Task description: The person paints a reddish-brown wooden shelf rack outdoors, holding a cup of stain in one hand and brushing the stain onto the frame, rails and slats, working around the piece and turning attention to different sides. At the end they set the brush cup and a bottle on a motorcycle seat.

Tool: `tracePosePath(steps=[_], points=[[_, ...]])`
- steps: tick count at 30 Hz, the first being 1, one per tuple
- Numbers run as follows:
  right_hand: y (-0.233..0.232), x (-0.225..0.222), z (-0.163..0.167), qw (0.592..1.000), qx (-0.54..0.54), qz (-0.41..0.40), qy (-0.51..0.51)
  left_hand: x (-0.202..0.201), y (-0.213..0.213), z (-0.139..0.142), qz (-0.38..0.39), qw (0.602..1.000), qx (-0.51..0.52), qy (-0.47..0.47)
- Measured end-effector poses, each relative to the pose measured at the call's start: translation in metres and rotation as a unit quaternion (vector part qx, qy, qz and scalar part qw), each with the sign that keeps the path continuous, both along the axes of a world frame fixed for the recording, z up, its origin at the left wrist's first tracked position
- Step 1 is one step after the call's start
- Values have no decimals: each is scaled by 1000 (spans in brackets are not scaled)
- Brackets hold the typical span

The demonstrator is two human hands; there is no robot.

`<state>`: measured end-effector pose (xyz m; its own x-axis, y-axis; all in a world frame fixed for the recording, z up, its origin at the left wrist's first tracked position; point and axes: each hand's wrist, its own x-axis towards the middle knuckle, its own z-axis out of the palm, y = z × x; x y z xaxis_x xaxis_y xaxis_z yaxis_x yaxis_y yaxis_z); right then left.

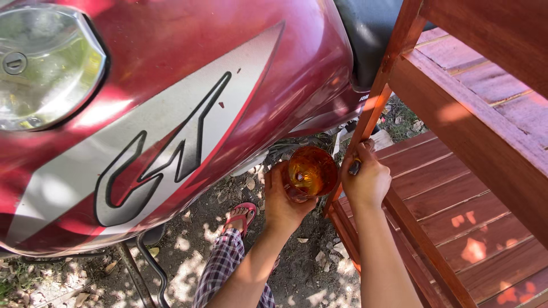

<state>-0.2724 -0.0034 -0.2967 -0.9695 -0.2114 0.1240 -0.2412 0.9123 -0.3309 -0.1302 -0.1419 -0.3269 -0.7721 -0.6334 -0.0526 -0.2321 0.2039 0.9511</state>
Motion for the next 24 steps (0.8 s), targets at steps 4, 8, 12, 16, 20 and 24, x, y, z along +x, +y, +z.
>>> tracePosePath(steps=[4, 8, 12, 16, 20, 24], points=[[7, 3, 18, 931, -295, -114, -182, -8, -3, 8, 10, 1000, 0, 7], [21, 8, 34, 898, -385, -145, -158, -9, -8, 6, 9, 1000, 13, -9], [14, 18, 20, 945, -286, -145, -59, -5, -8, 3, 3, 1000, -1, -28], [9, 45, 4, 932, -319, -69, -161, -4, -8, 7, 19, 1000, 9, 22], [35, 79, 21, 972, -214, -63, -74, -2, -13, 12, 2, 1000, -17, 3], [71, 100, 62, 864, -404, -231, -193, 5, -17, 9, -25, 996, -85, 10]])
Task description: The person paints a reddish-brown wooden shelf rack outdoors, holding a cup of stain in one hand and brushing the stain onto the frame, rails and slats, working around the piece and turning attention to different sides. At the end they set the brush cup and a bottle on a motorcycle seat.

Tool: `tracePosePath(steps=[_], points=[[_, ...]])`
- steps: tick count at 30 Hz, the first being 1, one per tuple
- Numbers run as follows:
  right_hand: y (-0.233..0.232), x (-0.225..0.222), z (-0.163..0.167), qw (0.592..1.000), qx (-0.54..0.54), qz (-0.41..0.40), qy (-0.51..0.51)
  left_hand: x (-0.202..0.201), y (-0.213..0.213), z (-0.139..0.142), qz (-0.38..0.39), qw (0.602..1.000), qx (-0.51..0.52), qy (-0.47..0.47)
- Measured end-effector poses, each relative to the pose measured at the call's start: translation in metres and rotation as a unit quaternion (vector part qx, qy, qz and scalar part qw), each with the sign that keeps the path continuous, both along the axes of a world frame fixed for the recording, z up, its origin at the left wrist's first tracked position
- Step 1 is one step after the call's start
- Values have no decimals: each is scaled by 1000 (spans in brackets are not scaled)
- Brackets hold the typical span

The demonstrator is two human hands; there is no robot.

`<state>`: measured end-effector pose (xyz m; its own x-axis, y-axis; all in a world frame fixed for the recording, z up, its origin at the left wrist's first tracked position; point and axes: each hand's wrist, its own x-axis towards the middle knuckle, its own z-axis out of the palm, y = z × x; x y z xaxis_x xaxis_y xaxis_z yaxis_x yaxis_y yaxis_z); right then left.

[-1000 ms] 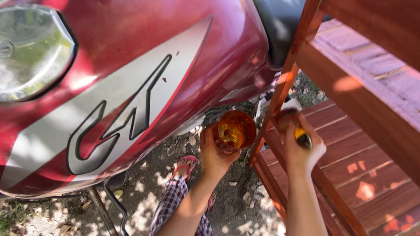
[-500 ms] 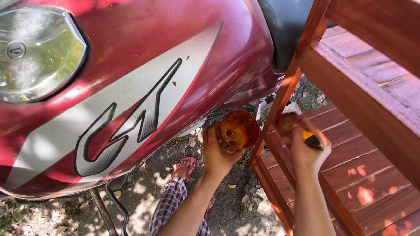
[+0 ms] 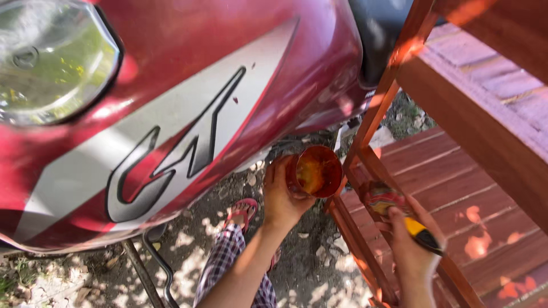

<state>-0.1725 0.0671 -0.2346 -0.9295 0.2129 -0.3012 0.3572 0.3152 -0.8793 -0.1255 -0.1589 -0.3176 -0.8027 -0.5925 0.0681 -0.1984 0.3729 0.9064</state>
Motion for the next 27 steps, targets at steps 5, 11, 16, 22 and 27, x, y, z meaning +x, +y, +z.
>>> tracePosePath(steps=[5, 11, 16, 22, 27], points=[[13, 13, 51, 997, -69, 9, 30, 6, -1, 4, -79, 996, -9, -48], [-26, 22, 68, 986, 91, 130, 42, 6, 9, 16, -97, 995, -11, -8], [-63, 17, 54, 970, 120, 203, 49, 7, 13, 19, -112, 992, -31, 47], [-80, 3, 54, 871, 319, 328, 178, 5, 15, 21, -119, 990, 0, 71], [-73, -8, 71, 817, 366, 428, 126, 2, 10, 25, -143, 989, 5, 32]])
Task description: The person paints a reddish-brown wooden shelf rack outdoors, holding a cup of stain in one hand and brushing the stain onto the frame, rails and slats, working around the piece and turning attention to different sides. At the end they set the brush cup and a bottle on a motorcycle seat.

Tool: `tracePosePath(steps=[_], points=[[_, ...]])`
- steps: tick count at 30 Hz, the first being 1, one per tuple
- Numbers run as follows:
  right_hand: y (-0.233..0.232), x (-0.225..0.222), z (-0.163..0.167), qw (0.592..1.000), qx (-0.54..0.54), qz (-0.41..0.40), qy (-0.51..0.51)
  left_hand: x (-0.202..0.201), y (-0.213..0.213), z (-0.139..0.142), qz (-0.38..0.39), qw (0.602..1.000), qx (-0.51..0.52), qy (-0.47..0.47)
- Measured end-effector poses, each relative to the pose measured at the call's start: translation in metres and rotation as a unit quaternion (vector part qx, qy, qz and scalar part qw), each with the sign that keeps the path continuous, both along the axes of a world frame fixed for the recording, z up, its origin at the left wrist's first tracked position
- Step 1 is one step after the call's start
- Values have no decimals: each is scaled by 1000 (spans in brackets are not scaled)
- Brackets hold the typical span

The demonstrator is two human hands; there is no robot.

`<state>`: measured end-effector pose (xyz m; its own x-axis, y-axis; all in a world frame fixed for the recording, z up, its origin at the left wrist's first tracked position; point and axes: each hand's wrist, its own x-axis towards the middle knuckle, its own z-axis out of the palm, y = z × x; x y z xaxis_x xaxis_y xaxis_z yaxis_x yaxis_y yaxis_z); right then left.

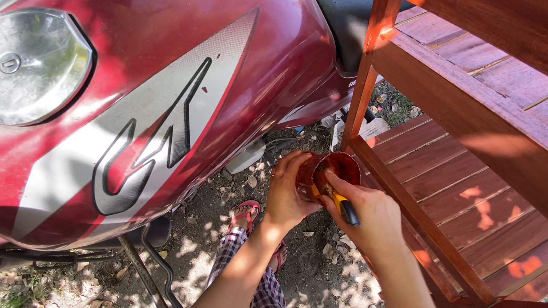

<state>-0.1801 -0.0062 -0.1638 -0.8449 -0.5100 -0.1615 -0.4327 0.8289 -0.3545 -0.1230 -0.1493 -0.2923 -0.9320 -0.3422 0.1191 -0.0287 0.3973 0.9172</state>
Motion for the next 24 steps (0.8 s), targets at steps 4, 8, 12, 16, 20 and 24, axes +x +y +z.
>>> tracePosePath(steps=[4, 8, 12, 16, 20, 24], points=[[7, -9, 9, 996, 9, 84, -30, 1, 1, 7, -36, 998, 53, -24], [7, -16, 4, 989, 47, 139, 3, 1, 0, 12, -54, 997, 27, -45], [8, -20, -12, 972, 113, 200, -43, 1, -5, 13, -69, 996, -22, -47], [17, -18, -32, 960, 80, 269, 13, -3, -11, 12, -77, 995, -52, -27], [30, -18, -50, 963, 42, 261, 45, -14, -22, 17, -101, 991, -83, 0], [39, -23, -59, 981, 20, 190, 14, -21, -27, 29, -148, 981, -127, -2]])
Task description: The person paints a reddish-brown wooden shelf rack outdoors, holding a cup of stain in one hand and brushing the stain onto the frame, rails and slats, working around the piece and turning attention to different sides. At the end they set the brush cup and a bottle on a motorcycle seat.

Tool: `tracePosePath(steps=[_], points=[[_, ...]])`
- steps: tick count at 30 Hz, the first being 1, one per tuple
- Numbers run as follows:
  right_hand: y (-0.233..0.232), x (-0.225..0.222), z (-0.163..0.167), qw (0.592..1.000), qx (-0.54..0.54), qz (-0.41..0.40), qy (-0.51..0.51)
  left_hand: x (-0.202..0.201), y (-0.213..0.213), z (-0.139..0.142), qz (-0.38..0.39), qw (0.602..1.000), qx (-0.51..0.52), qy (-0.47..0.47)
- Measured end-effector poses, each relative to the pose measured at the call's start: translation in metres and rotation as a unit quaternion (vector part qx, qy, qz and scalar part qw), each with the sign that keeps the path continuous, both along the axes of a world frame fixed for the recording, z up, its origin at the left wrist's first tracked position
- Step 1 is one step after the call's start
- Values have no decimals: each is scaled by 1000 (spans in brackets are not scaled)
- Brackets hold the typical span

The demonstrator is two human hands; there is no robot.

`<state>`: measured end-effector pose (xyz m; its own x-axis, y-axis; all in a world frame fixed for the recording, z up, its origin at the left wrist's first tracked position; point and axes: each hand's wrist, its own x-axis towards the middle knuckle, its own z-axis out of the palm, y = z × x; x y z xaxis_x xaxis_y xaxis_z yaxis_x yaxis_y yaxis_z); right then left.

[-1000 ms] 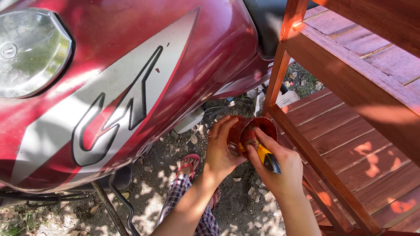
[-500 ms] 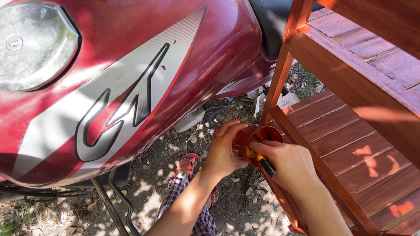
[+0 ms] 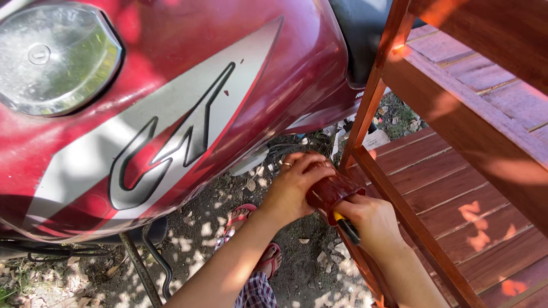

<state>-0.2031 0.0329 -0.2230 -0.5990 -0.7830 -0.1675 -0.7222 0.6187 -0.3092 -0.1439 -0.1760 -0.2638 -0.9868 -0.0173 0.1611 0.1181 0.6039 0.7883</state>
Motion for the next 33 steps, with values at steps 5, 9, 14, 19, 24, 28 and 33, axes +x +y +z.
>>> tracePosePath(steps=[5, 9, 14, 19, 24, 28, 33], points=[[9, -5, 21, 997, -31, -56, -32, 0, 5, 12, 17, 1000, 16, -1], [10, -1, 53, 987, -143, -53, -49, -8, 9, 2, 100, 991, 63, -69], [0, 6, 84, 963, -231, -136, 2, -12, 12, -18, 150, 964, 217, -28], [-1, 9, 92, 947, -255, -196, 18, -18, 18, -27, 193, 951, 236, -47], [6, 26, 62, 961, -243, -118, 65, 2, 16, -36, 211, 962, 163, -52], [10, 62, 17, 983, -122, -139, -2, 40, 19, -60, 212, 971, 102, 48], [20, 105, -14, 987, -132, -93, -7, 85, 34, -101, 209, 977, 33, 26]])
